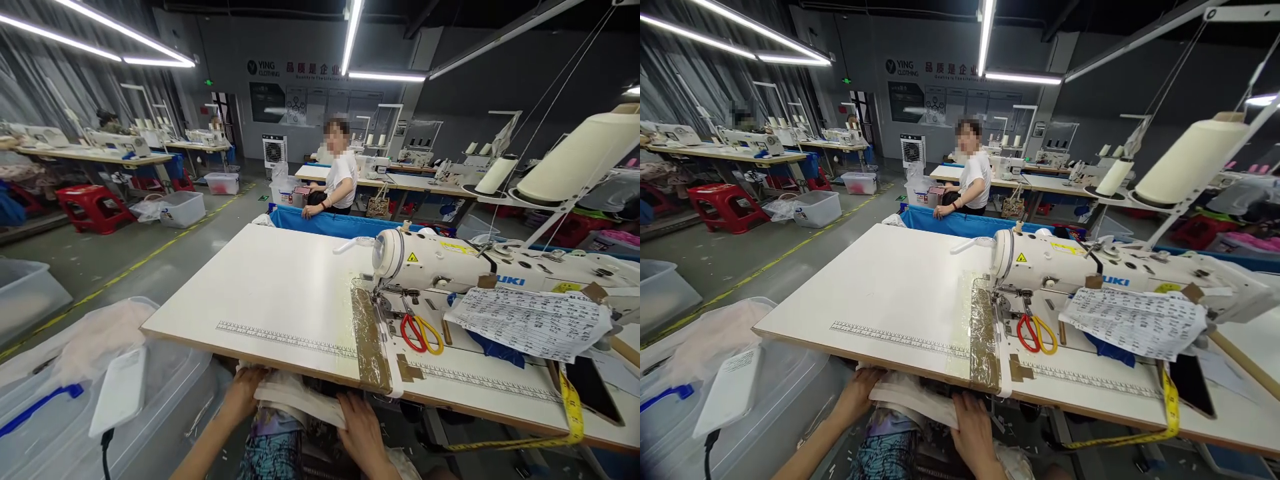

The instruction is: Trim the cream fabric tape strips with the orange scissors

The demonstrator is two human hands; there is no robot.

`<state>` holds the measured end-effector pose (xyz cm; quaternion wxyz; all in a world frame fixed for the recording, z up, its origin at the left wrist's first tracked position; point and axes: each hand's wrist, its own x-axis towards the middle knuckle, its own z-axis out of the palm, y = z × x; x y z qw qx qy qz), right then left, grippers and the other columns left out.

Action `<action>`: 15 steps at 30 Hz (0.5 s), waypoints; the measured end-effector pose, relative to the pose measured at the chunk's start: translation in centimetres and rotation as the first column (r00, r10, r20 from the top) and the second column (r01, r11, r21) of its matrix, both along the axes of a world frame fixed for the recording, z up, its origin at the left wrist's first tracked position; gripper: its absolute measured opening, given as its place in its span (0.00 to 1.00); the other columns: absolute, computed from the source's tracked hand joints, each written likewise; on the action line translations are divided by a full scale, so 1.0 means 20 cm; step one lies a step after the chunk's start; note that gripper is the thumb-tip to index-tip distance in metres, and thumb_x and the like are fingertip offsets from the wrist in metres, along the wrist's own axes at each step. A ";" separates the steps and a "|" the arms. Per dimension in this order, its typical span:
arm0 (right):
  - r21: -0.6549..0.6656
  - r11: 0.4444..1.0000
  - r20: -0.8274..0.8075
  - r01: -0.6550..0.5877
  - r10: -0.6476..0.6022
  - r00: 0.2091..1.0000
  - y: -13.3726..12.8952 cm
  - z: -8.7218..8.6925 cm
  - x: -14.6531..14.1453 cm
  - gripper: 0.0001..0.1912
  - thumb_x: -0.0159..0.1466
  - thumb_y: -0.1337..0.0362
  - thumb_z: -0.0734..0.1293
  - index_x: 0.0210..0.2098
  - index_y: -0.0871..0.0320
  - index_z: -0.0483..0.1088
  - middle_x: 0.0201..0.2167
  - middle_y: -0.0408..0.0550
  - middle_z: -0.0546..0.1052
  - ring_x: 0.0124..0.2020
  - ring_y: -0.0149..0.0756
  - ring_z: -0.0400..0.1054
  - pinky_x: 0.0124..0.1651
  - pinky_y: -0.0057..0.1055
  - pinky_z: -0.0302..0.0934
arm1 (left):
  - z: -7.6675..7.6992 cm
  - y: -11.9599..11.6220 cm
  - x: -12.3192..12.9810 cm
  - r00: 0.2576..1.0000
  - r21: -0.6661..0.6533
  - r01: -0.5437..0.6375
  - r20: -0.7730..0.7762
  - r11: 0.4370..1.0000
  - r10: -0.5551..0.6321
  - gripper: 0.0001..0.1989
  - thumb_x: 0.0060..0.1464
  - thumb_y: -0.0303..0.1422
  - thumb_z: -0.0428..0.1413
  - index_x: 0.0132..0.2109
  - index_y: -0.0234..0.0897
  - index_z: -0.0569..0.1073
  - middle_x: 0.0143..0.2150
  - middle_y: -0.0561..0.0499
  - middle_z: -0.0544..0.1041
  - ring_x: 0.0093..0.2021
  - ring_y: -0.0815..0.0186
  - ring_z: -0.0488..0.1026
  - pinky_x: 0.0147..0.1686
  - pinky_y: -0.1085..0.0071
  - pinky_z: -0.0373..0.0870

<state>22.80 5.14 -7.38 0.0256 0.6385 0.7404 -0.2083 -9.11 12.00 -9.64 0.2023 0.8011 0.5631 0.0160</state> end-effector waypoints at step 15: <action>-0.168 0.985 -0.756 -0.039 -0.104 0.646 -0.02 0.54 -0.04 0.18 0.66 0.53 0.59 0.46 0.58 0.72 0.36 0.51 0.78 0.36 0.39 0.73 0.43 0.34 0.66 | -0.02 -0.08 0.00 0.999 -0.177 0.004 -0.040 0.984 -0.011 0.39 0.47 0.19 0.50 0.68 0.32 0.56 0.68 0.39 0.59 0.69 0.49 0.54 0.67 0.52 0.53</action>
